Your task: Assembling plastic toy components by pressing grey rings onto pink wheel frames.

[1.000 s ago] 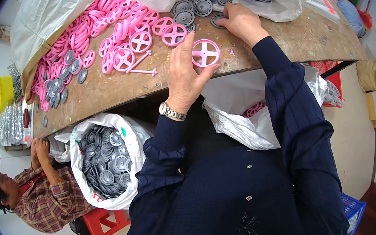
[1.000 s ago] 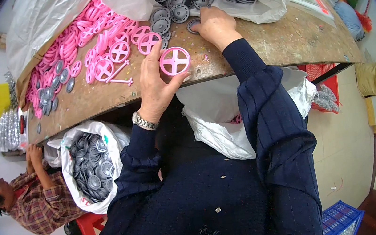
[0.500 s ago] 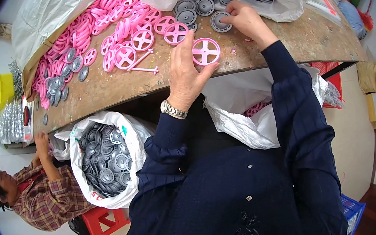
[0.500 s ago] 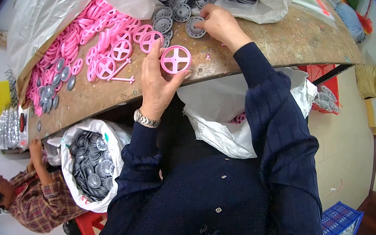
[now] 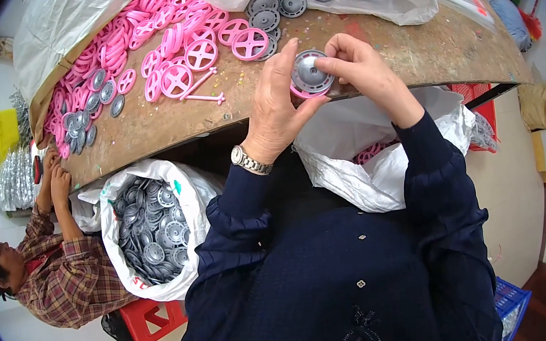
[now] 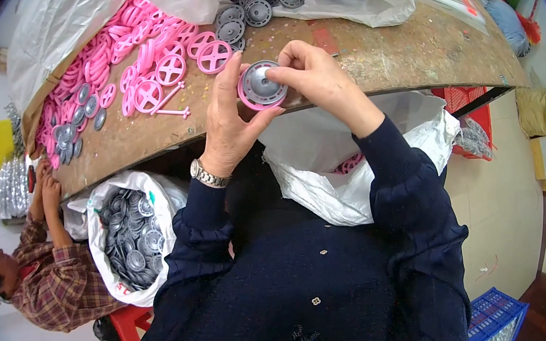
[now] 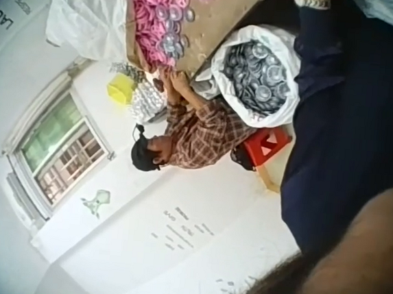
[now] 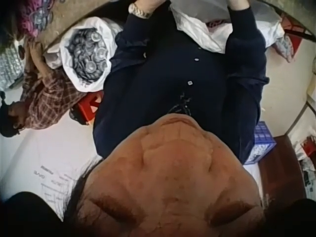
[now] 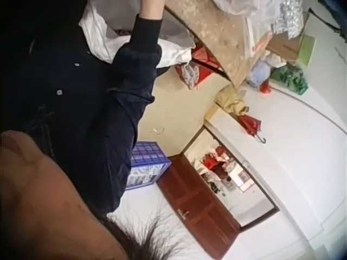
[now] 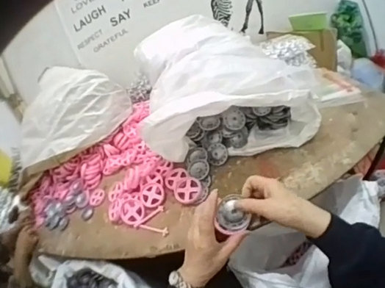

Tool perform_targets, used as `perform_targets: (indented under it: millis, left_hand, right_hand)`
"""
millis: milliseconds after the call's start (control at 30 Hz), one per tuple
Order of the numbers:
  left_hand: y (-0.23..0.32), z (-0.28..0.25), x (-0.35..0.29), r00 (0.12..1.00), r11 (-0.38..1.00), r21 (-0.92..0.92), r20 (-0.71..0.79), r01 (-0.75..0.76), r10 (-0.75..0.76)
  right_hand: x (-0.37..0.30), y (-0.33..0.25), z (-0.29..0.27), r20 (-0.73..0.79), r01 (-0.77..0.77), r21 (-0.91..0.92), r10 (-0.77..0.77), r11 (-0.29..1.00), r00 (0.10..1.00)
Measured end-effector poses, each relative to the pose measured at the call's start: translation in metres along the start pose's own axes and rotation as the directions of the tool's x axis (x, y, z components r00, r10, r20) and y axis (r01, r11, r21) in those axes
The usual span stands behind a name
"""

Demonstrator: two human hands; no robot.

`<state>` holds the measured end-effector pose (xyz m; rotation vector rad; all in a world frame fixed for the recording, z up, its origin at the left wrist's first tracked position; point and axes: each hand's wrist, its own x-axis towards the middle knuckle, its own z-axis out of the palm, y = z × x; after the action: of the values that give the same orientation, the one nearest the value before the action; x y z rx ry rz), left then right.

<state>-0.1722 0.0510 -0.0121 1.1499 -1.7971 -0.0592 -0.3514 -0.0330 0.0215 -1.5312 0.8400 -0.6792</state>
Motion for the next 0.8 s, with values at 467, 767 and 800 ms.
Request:
perform_targets:
  millis: [467,767,800]
  left_hand:
    - [0.032,-0.003,0.001,0.821,0.474,-0.696,0.306,0.538,-0.482]
    - [0.036,0.005,-0.008,0.880,0.616,-0.658,0.161,0.434,-0.447]
    - [0.038,0.006,-0.009,0.897,0.668,-0.633,0.102,0.391,-0.429]
  right_hand:
    - [-0.029,-0.003,0.011,-0.090,0.213,0.149,-0.201,0.966,0.975]
    - [-0.047,-0.006,0.015,-0.079,0.200,-0.013,-0.200,0.980,0.977]
    - [-0.049,-0.006,0.017,-0.108,0.217,-0.090,-0.226,0.972,0.968]
